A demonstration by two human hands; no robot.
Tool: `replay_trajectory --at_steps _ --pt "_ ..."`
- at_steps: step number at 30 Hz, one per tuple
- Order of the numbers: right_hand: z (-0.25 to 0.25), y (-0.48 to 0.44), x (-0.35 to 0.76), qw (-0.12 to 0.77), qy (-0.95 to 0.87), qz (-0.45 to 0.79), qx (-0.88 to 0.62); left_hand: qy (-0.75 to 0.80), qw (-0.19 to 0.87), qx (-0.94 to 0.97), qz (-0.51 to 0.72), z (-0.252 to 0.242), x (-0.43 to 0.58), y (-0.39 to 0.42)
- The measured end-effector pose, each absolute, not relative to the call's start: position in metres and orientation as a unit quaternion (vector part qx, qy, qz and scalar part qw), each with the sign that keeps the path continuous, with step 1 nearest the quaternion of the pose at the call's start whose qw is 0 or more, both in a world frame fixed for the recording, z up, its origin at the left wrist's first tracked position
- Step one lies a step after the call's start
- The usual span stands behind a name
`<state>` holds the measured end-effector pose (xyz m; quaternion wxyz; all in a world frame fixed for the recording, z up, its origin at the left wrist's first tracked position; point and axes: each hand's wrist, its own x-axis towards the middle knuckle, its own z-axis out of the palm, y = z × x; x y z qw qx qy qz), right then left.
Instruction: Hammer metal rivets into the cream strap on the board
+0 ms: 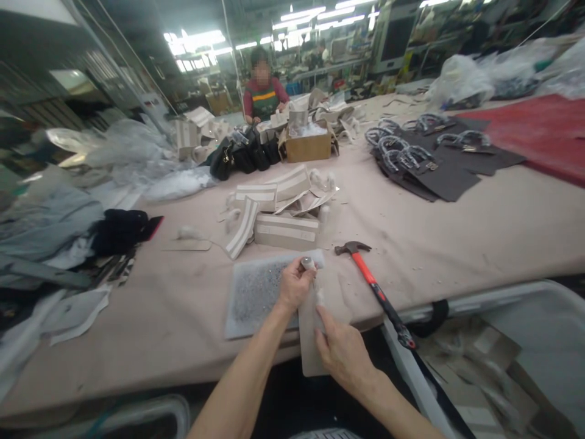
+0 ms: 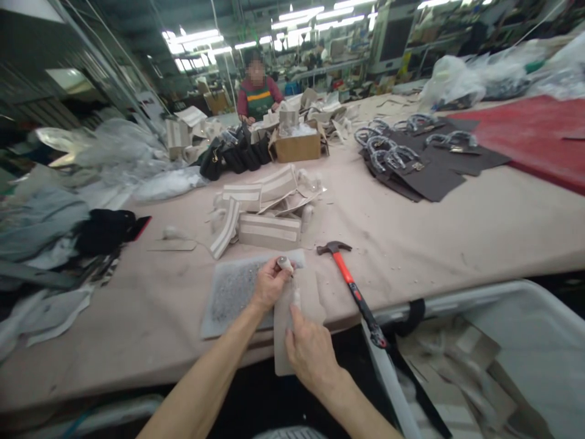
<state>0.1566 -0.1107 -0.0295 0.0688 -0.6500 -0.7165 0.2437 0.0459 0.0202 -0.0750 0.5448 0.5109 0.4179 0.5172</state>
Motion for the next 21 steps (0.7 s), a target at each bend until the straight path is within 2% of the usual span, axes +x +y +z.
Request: replay_trajectory --at_steps 3,7,10,12,15,18,21 --pt "-0.035 -0.114 0.158 0.103 -0.701 0.268 -0.653 0.417 0.564 0.499 0.509 -0.088 0.046 0.02" --pt "-0.038 -0.107 0.181 0.227 -0.661 0.326 -0.636 0.42 0.571 0.495 0.503 -0.094 0.043 0.018" --pt "-0.04 -0.09 0.213 0.276 -0.605 0.269 -0.697 0.419 0.569 0.5 0.5 -0.091 0.043 0.018" --pt "-0.043 -0.076 0.236 0.244 -0.593 0.177 -0.746 0.423 0.563 0.505 0.499 -0.088 0.043 0.019" --pt "-0.05 -0.058 0.262 0.126 -0.607 0.091 -0.779 0.432 0.553 0.515 0.492 -0.086 0.044 0.019" --pt "-0.054 -0.048 0.274 0.032 -0.607 0.103 -0.787 0.436 0.548 0.527 0.481 -0.089 0.044 0.019" --pt "-0.052 -0.039 0.277 0.012 -0.591 0.14 -0.795 0.438 0.533 0.547 0.474 -0.092 0.043 0.02"
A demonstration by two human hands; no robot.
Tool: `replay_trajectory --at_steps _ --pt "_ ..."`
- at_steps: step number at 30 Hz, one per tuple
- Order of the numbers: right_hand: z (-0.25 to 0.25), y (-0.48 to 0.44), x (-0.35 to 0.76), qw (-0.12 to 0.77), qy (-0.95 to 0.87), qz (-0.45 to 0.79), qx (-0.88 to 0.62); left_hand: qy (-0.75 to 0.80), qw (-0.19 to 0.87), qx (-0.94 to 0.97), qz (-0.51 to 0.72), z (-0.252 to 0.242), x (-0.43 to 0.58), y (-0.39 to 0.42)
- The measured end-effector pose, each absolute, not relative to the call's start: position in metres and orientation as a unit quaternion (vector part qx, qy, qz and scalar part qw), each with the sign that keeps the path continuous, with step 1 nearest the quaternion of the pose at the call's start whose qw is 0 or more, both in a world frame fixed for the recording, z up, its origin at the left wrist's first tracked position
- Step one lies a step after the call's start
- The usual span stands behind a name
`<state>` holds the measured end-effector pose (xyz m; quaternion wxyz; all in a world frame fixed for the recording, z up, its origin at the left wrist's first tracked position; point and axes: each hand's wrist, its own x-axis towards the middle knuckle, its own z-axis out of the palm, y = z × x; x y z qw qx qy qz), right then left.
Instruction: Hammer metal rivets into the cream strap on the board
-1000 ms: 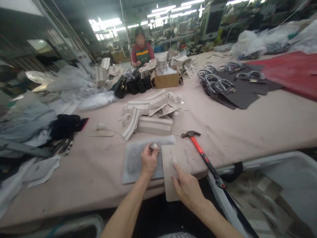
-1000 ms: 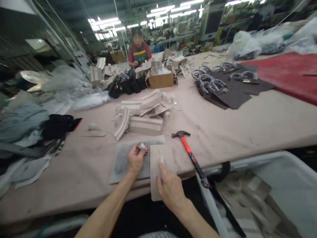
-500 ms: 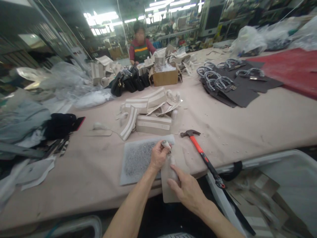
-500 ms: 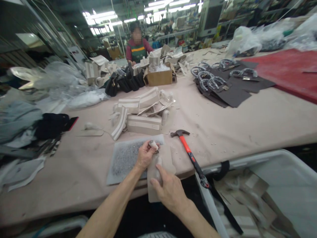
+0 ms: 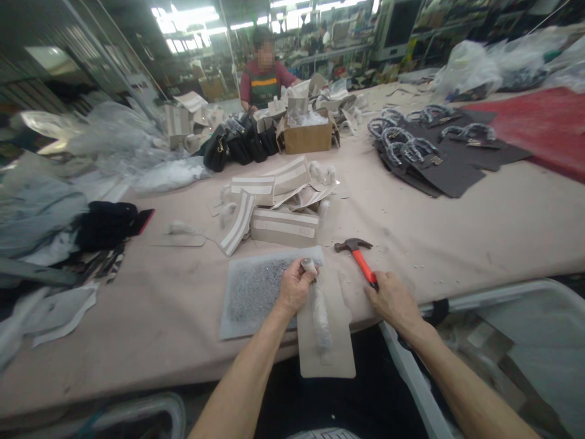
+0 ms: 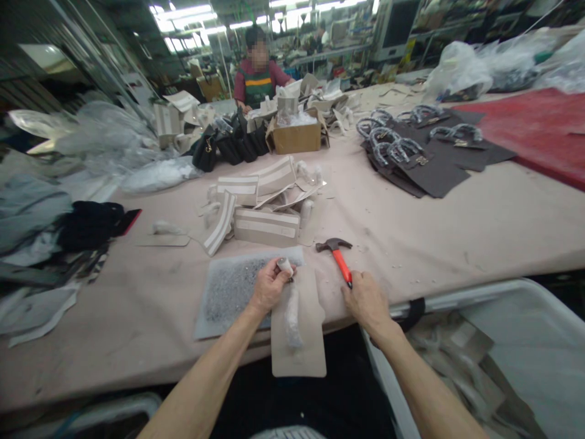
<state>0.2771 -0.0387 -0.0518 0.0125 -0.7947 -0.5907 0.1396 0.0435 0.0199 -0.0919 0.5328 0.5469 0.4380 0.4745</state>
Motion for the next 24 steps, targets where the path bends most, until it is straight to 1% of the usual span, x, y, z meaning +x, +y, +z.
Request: replay_trajectory --at_steps 1,3,6,8,10,12,13,15,16,17,19,21,22,23,24 --pt "-0.05 -0.035 0.277 0.033 -0.571 0.173 -0.802 0.439 0.521 0.559 0.472 -0.092 0.044 0.02" --pt "-0.043 -0.026 0.278 0.101 -0.506 0.281 -0.81 0.442 0.49 0.59 0.465 -0.091 0.044 0.019" --pt "-0.032 -0.016 0.274 0.186 -0.414 0.443 -0.773 0.442 0.438 0.635 0.458 -0.085 0.045 0.015" --pt "-0.022 -0.015 0.268 0.206 -0.395 0.504 -0.74 0.439 0.406 0.659 0.456 -0.081 0.046 0.011" --pt "-0.01 -0.019 0.26 0.23 -0.376 0.539 -0.718 0.439 0.383 0.676 0.452 -0.078 0.046 0.008" --pt "0.006 -0.029 0.253 0.273 -0.374 0.538 -0.705 0.442 0.369 0.685 0.446 -0.076 0.046 0.006" --pt "0.015 -0.036 0.251 0.303 -0.394 0.516 -0.698 0.443 0.363 0.689 0.443 -0.076 0.046 0.005" --pt "0.03 -0.05 0.249 0.358 -0.481 0.413 -0.686 0.446 0.353 0.694 0.441 -0.076 0.046 0.004" --pt "0.036 -0.057 0.249 0.367 -0.536 0.339 -0.68 0.448 0.351 0.694 0.441 -0.077 0.046 0.004" --pt "0.04 -0.063 0.249 0.354 -0.59 0.265 -0.676 0.45 0.349 0.693 0.442 -0.077 0.046 0.004" --pt "0.044 -0.071 0.25 0.256 -0.671 0.164 -0.676 0.45 0.35 0.69 0.445 -0.078 0.047 0.003" --pt "0.047 -0.074 0.252 0.126 -0.714 0.137 -0.675 0.449 0.352 0.689 0.446 -0.078 0.048 0.003" --pt "0.051 -0.074 0.253 0.082 -0.725 0.133 -0.671 0.449 0.353 0.688 0.448 -0.078 0.048 0.003" --pt "0.057 -0.074 0.254 0.067 -0.731 0.127 -0.667 0.448 0.354 0.686 0.451 -0.077 0.048 0.002" --pt "0.066 -0.073 0.254 0.088 -0.733 0.114 -0.664 0.447 0.355 0.684 0.453 -0.076 0.048 0.002"
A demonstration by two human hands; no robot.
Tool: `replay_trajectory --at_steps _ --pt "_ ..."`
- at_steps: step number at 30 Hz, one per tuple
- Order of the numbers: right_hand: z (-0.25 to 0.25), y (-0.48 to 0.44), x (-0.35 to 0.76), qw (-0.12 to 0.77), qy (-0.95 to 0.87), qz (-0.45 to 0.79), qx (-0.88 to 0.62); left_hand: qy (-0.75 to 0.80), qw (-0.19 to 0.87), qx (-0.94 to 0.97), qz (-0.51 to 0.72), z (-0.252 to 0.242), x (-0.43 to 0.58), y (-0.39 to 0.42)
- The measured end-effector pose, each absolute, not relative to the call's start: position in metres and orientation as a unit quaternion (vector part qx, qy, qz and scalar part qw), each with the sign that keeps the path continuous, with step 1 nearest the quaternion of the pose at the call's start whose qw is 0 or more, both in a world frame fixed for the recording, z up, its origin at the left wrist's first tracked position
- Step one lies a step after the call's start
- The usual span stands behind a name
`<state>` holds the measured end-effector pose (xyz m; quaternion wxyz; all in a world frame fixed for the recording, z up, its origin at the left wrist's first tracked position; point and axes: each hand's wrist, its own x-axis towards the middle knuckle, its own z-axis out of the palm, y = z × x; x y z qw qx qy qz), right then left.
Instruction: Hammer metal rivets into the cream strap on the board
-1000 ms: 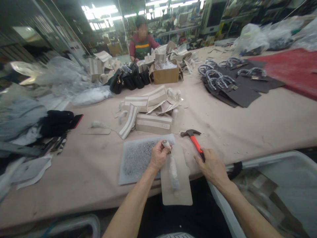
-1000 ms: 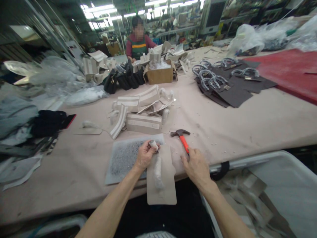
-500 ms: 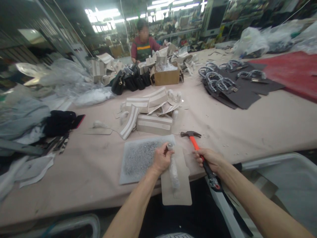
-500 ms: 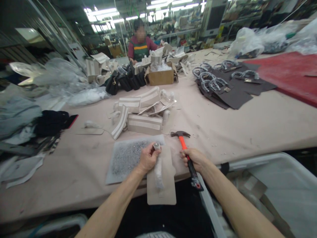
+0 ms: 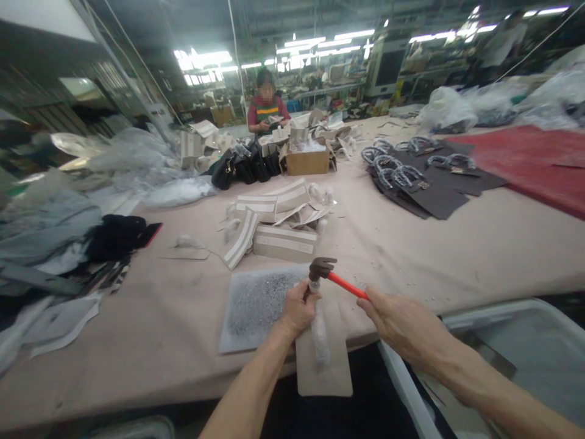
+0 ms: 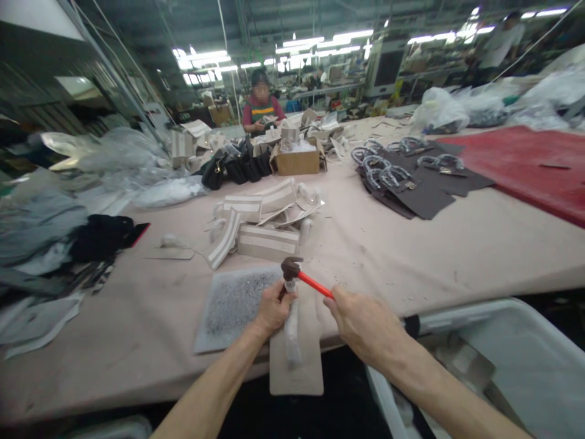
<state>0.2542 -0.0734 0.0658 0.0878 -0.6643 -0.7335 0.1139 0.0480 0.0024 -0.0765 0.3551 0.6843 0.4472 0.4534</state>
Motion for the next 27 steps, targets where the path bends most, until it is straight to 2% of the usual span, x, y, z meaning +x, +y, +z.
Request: replay_trajectory --at_steps 1,4,6,7,8,11,13,20,24,27 --pt "0.076 -0.073 0.254 0.137 -0.73 0.097 -0.663 0.446 0.356 0.683 0.455 -0.076 0.048 0.002" --pt "0.099 -0.075 0.249 0.359 -0.657 0.026 -0.662 0.445 0.353 0.689 0.45 -0.075 0.047 0.002" --pt "0.095 -0.078 0.245 0.43 -0.622 -0.004 -0.654 0.445 0.351 0.694 0.445 -0.075 0.047 0.002" --pt "0.087 -0.08 0.244 0.411 -0.636 0.002 -0.653 0.446 0.351 0.694 0.444 -0.076 0.047 0.002" --pt "0.076 -0.081 0.243 0.357 -0.666 0.022 -0.655 0.447 0.352 0.693 0.443 -0.076 0.047 0.002" --pt "0.043 -0.082 0.249 0.12 -0.736 0.12 -0.655 0.452 0.356 0.69 0.44 -0.077 0.048 0.002" --pt "0.031 -0.08 0.257 0.045 -0.73 0.147 -0.666 0.449 0.362 0.686 0.444 -0.078 0.048 0.002" --pt "-0.007 -0.046 0.279 0.061 -0.665 0.242 -0.704 0.443 0.381 0.674 0.452 -0.075 0.048 0.003" --pt "-0.035 -0.033 0.269 0.036 -0.656 0.129 -0.743 0.44 0.386 0.668 0.46 -0.074 0.048 0.003" --pt "-0.039 -0.041 0.246 0.137 -0.73 0.054 -0.668 0.441 0.407 0.647 0.47 -0.075 0.05 0.005"
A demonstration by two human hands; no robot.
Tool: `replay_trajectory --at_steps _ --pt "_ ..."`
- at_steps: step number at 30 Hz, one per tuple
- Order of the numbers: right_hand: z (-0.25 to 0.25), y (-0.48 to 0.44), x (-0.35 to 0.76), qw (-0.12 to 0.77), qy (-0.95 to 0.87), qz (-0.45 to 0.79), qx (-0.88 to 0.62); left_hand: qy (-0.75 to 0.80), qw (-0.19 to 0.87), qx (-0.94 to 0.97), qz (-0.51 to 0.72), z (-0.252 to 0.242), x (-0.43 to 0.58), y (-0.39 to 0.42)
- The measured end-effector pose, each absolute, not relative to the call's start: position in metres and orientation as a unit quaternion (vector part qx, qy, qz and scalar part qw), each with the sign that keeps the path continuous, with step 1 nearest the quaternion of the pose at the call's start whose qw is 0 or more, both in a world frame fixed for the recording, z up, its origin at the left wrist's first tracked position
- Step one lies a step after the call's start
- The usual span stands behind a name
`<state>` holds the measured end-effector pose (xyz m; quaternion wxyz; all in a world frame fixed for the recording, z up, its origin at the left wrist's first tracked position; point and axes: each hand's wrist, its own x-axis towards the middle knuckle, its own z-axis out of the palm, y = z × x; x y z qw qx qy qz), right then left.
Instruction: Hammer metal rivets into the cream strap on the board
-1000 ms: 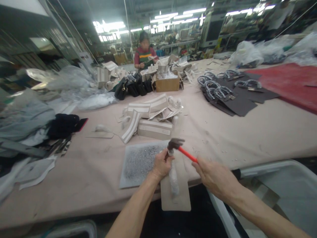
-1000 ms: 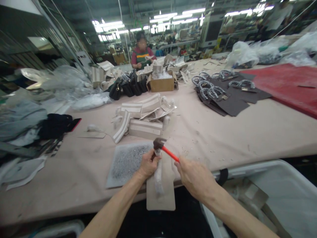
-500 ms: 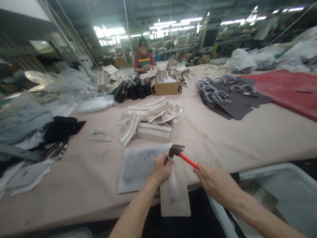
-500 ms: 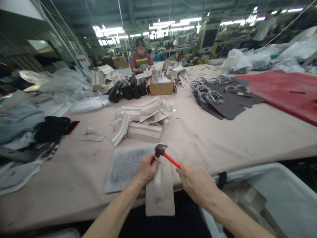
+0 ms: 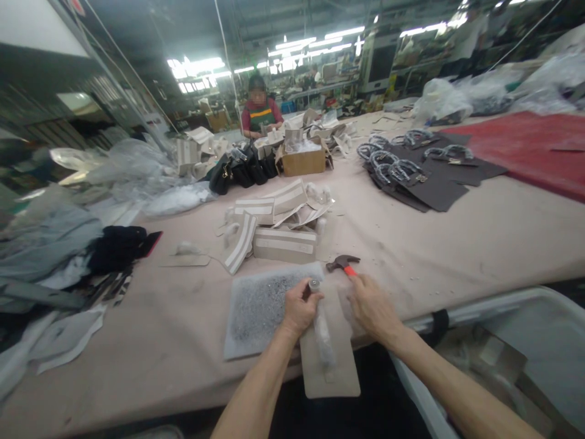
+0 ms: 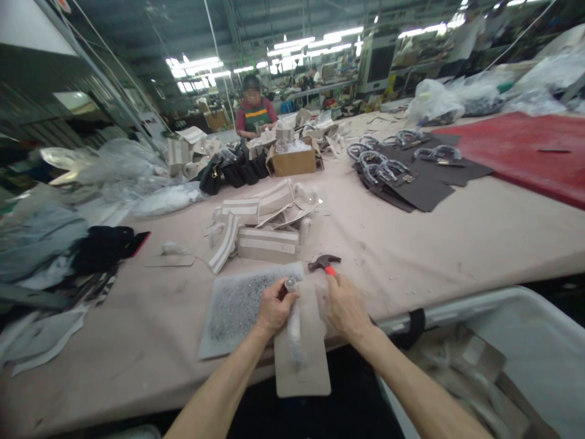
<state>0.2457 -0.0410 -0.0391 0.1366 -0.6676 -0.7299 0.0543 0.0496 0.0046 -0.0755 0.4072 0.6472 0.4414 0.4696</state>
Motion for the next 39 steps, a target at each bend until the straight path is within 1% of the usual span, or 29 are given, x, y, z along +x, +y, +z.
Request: replay_trajectory --at_steps 2,4,6,9,11,13,15,17,19,22,25,28,32,36,39 --pt "-0.039 -0.053 0.226 0.203 -0.793 0.074 -0.57 0.441 0.439 0.62 0.478 -0.077 0.051 0.006" --pt "-0.042 -0.064 0.208 0.225 -0.835 0.1 -0.492 0.443 0.472 0.583 0.491 -0.079 0.051 0.008" --pt "-0.05 -0.073 0.195 0.234 -0.836 0.083 -0.489 0.448 0.493 0.552 0.502 -0.08 0.05 0.009" --pt "-0.062 -0.077 0.185 0.245 -0.828 0.025 -0.504 0.45 0.501 0.534 0.512 -0.081 0.05 0.011" --pt "-0.065 -0.077 0.182 0.221 -0.85 0.007 -0.478 0.449 0.512 0.526 0.51 -0.081 0.05 0.013" --pt "-0.062 -0.075 0.178 0.166 -0.872 0.003 -0.46 0.455 0.534 0.499 0.509 -0.078 0.051 0.015" --pt "-0.054 -0.073 0.172 0.113 -0.867 0.006 -0.485 0.473 0.54 0.44 0.54 -0.069 0.05 0.018" --pt "-0.041 -0.072 0.168 0.08 -0.841 0.012 -0.536 0.483 0.511 0.38 0.601 -0.054 0.044 0.021" --pt "-0.026 -0.07 0.166 0.065 -0.808 0.021 -0.586 0.474 0.463 0.37 0.651 -0.033 0.034 0.025" --pt "-0.007 -0.069 0.169 0.07 -0.751 0.053 -0.655 0.456 0.401 0.439 0.662 -0.005 0.015 0.024" --pt "0.001 -0.071 0.172 0.102 -0.71 0.105 -0.689 0.457 0.372 0.472 0.656 0.005 0.003 0.019" --pt "-0.008 -0.079 0.168 0.124 -0.706 0.159 -0.679 0.454 0.4 0.481 0.635 -0.009 0.004 0.014" --pt "-0.027 -0.088 0.157 0.114 -0.714 0.22 -0.655 0.453 0.48 0.477 0.58 -0.043 0.018 0.012" --pt "-0.033 -0.088 0.154 0.103 -0.71 0.233 -0.656 0.434 0.539 0.476 0.543 -0.064 0.036 0.016" --pt "-0.033 -0.088 0.157 0.095 -0.72 0.236 -0.645 0.417 0.553 0.489 0.53 -0.071 0.047 0.021"
